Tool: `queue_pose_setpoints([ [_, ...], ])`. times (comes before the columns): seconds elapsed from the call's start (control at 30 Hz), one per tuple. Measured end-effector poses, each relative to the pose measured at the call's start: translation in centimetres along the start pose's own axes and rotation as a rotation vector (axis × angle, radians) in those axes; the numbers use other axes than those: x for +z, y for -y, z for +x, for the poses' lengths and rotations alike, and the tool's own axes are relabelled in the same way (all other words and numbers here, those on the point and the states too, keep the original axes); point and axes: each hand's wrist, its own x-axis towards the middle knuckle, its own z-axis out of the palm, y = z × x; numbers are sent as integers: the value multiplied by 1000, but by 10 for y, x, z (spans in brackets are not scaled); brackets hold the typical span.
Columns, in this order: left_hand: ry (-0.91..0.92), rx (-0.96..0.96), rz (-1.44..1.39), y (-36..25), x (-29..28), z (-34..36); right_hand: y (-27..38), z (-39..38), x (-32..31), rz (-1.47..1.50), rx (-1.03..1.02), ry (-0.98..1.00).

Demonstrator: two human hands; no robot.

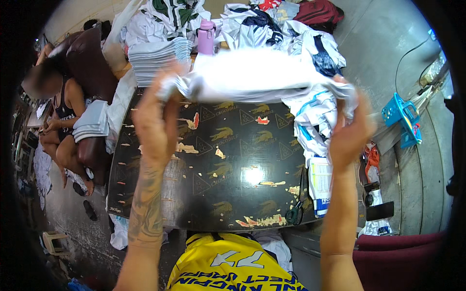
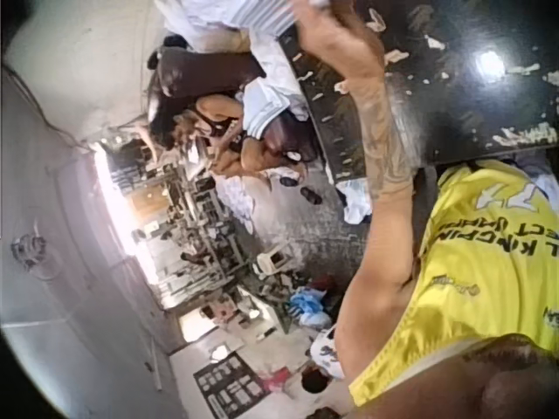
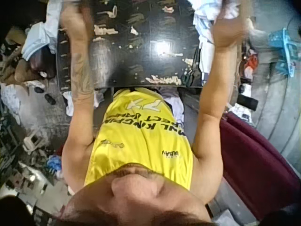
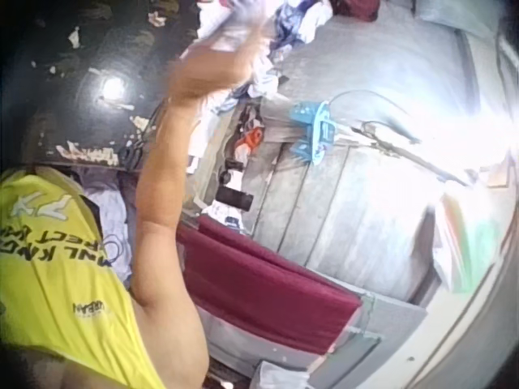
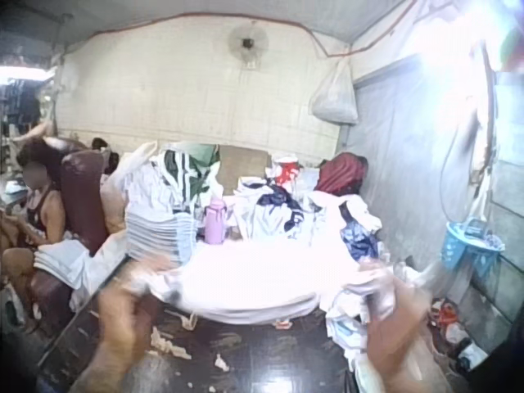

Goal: The person uses shears to cut white fabric pieces on a table, repeatedly folding and trimming the material. They handle printed fabric sheets and stack the cut pieces on the table.

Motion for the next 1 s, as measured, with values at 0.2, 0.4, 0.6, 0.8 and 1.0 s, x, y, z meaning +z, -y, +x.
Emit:
queue_pose_setpoints([
  [0.2,1218,-781,120,-42,-86,-107,24,-132,-13,320,481,1115],
  [0.4,583,-624,-191,19,-66,-113,-8,-122,17,437,488,778],
  [0.6,348,-336,-222,18,-43,-16,-24,-55,28,347,276,305],
  [0.8,194,-343,-69,21,-36,-97,-28,-110,64,262,503,343],
  [1.0,302,-792,419,45,-29,-281,2,-283,145,117,765,412],
])
